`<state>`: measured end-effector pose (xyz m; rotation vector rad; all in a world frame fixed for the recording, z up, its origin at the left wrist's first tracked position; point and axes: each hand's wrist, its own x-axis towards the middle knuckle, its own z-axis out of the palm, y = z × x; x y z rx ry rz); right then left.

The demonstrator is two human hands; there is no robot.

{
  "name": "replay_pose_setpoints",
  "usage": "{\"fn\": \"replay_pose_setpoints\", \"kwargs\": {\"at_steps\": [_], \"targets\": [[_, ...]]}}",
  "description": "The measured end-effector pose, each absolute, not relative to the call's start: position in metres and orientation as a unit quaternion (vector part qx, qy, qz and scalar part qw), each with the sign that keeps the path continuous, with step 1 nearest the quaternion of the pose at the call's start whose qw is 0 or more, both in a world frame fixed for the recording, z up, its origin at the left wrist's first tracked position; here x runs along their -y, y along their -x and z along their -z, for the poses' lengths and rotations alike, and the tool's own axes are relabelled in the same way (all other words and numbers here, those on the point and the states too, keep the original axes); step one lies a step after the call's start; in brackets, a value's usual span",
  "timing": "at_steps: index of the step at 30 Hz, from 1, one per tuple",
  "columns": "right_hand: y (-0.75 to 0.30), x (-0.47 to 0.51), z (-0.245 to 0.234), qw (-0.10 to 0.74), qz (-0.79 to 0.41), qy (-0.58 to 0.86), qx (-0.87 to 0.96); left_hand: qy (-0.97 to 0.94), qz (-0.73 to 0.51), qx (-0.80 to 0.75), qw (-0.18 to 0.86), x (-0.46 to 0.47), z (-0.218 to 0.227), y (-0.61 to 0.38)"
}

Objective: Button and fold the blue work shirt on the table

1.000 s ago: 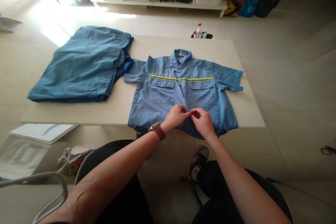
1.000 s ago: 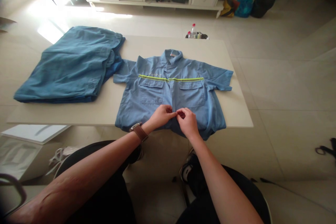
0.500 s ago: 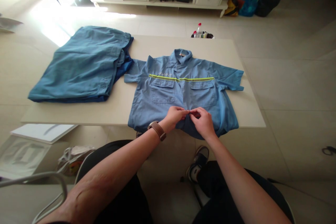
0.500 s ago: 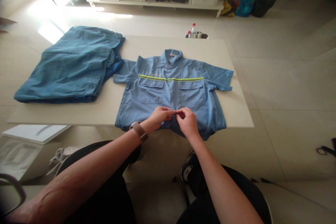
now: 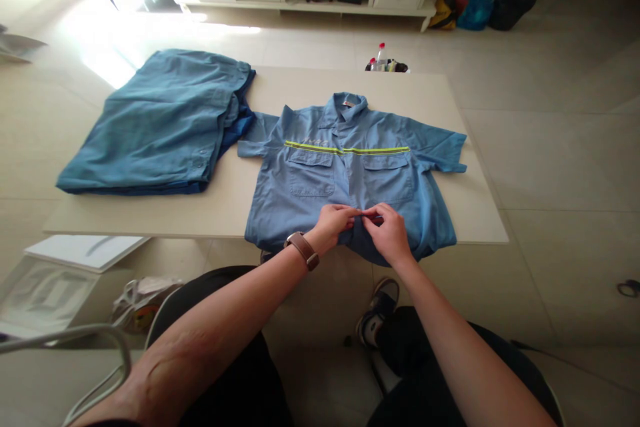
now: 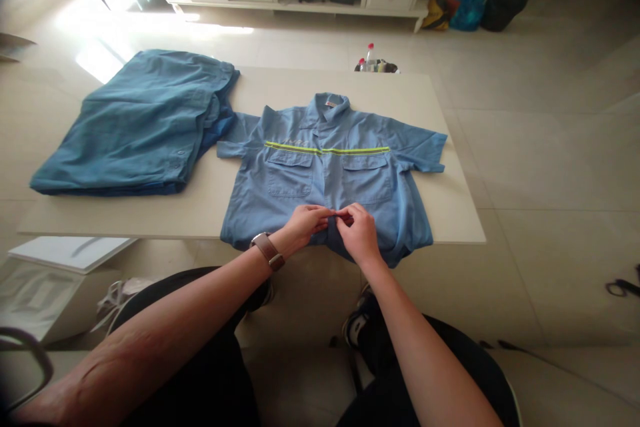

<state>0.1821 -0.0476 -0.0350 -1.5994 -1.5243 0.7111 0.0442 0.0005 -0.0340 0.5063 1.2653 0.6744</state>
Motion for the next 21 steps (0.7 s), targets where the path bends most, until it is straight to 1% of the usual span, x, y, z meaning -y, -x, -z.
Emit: {"fn": "replay_pose_setpoints", "kwargs": {"at_steps": [21], "targets": [[-0.1827,0.0478,0.0353,0.406,-0.279,0.622,0.609,-0.213,-0.339,-0.549,0.734,-0.0011,0.0399,-0.0456]]}}
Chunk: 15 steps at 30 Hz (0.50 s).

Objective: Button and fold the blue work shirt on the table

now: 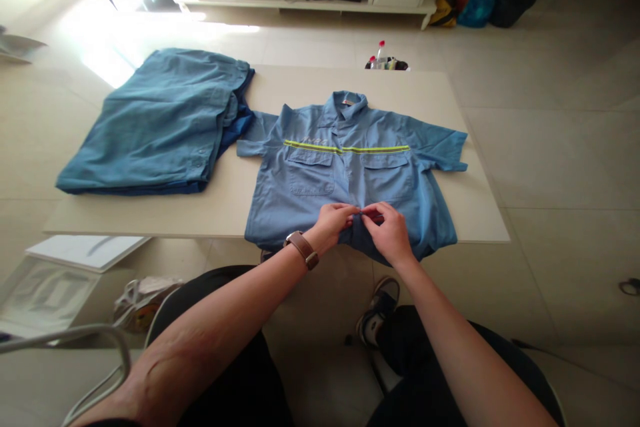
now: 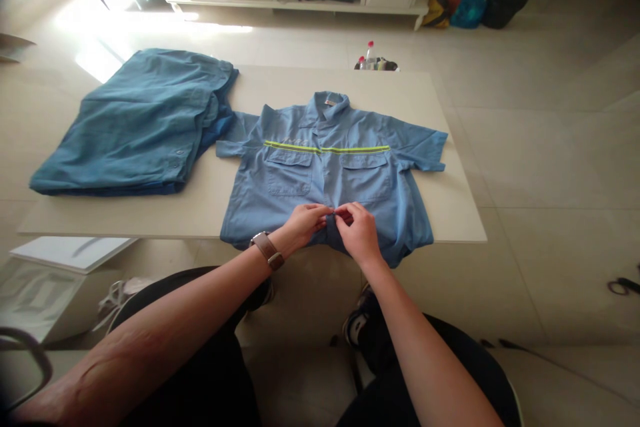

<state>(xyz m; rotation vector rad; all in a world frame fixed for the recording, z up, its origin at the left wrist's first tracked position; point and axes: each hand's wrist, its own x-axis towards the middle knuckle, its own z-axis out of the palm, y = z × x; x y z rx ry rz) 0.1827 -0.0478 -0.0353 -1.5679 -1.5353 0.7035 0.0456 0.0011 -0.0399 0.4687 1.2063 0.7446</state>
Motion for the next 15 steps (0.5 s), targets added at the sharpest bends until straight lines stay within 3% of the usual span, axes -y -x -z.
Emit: {"fn": "replay_pose_setpoints", "kwargs": {"at_steps": [15], "targets": [[-0.1843,0.0482,0.0366,0.417,-0.269,0.639,0.588,-0.180,-0.346,-0.534,0.750,0.0005,0.0371,-0.0456]]}}
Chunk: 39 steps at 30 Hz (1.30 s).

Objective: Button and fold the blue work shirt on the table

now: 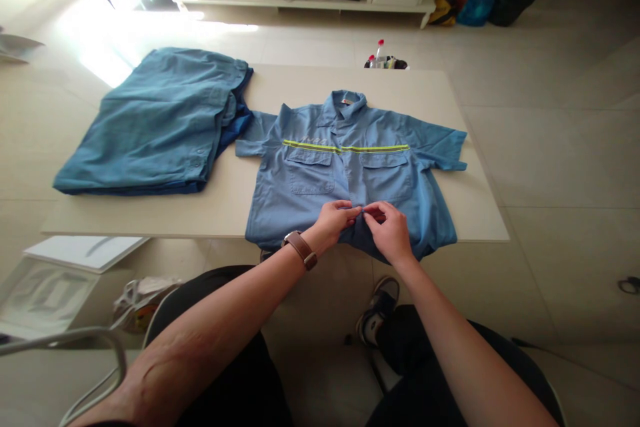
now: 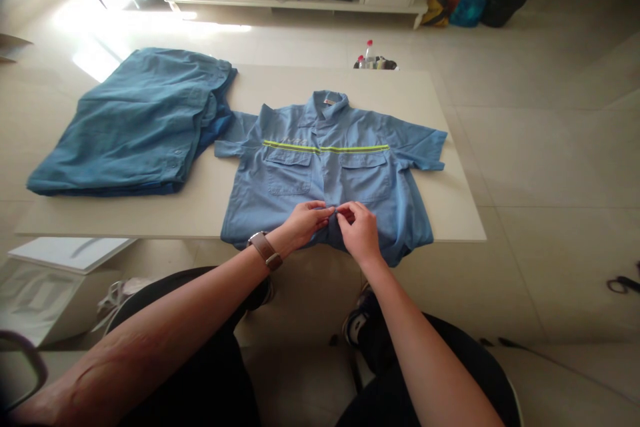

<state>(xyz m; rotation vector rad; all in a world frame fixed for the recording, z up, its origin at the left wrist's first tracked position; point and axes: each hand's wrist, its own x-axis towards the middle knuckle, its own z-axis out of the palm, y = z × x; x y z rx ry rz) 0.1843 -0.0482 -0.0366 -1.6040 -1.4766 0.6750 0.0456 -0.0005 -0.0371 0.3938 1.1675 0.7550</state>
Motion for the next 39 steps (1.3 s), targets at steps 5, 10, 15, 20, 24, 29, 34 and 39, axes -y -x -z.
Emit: {"fn": "replay_pose_setpoints", "kwargs": {"at_steps": [5,10,15,20,24,29,34,39], "targets": [[-0.185,0.048,0.038,0.438,-0.301,0.652,0.541,-0.171,-0.351,-0.519,0.760,0.000,0.036,-0.045],[-0.185,0.045,0.039,0.451,-0.324,0.662,0.503,-0.168,-0.357,-0.517,0.759,0.000,0.033,-0.046],[-0.185,0.045,0.035,0.439,-0.323,0.663,0.514,-0.179,-0.362,-0.519,0.753,0.002,0.033,-0.046],[-0.184,0.046,0.032,0.428,-0.309,0.661,0.533,-0.200,-0.366,-0.514,0.750,0.001,0.035,-0.045],[-0.183,0.048,0.030,0.424,-0.271,0.638,0.583,-0.260,-0.358,-0.499,0.745,-0.002,0.031,-0.042],[-0.182,0.048,0.026,0.419,-0.247,0.628,0.608,-0.292,-0.359,-0.499,0.733,-0.003,0.022,-0.043],[-0.183,0.047,0.027,0.421,-0.252,0.645,0.587,-0.329,-0.347,-0.488,0.730,0.001,0.020,-0.043],[-0.182,0.047,0.024,0.438,-0.262,0.647,0.567,-0.385,-0.340,-0.481,0.710,0.001,0.022,-0.041]]}}
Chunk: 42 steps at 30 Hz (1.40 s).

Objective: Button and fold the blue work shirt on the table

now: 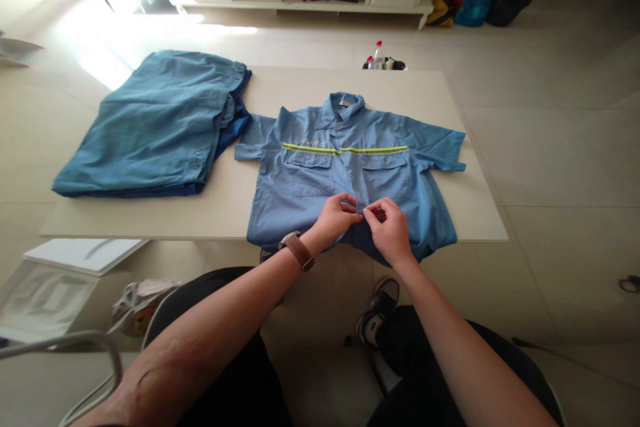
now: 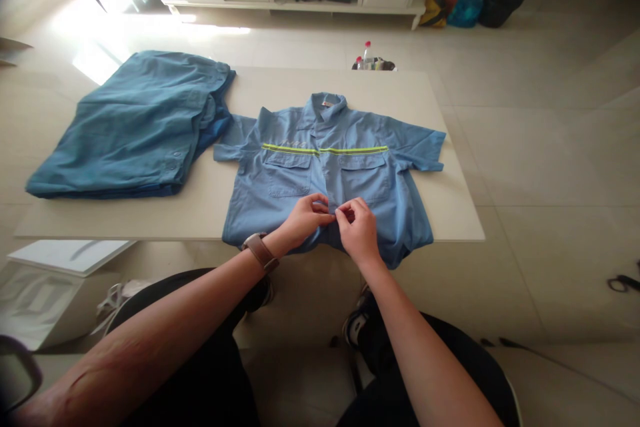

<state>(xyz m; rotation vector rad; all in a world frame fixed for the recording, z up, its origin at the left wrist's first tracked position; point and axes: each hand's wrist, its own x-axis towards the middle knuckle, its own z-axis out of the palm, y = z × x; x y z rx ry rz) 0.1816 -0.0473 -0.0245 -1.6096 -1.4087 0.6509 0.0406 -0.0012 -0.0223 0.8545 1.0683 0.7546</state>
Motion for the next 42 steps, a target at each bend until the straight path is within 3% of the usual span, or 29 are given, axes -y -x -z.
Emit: {"fn": "replay_pose_setpoints", "kwargs": {"at_steps": [5,9,13,17,25,31,36,42], "targets": [[-0.185,0.045,0.028,0.460,-0.327,0.650,0.508,-0.456,-0.314,-0.485,0.677,-0.001,0.027,-0.039],[-0.187,0.043,0.040,0.469,-0.449,0.648,0.399,-0.525,-0.282,-0.497,0.631,-0.003,0.030,-0.036],[-0.185,0.044,0.045,0.465,-0.532,0.625,0.332,-0.652,-0.242,-0.508,0.507,-0.001,0.025,-0.032],[-0.184,0.045,0.041,0.421,-0.478,0.646,0.421,-0.748,-0.198,-0.491,0.400,0.004,0.020,-0.028],[-0.181,0.043,0.046,0.439,-0.309,0.673,0.509,-0.782,-0.123,-0.449,0.416,0.011,0.031,-0.027],[-0.182,0.048,0.055,0.379,-0.303,0.685,0.543,-0.806,-0.100,-0.394,0.431,0.023,0.035,-0.028],[-0.184,0.048,0.052,0.376,-0.298,0.690,0.542,-0.797,-0.071,-0.408,0.439,0.019,0.028,-0.027],[-0.182,0.049,0.043,0.388,-0.292,0.681,0.548,-0.768,-0.147,-0.490,0.386,0.000,0.026,-0.025]]}}
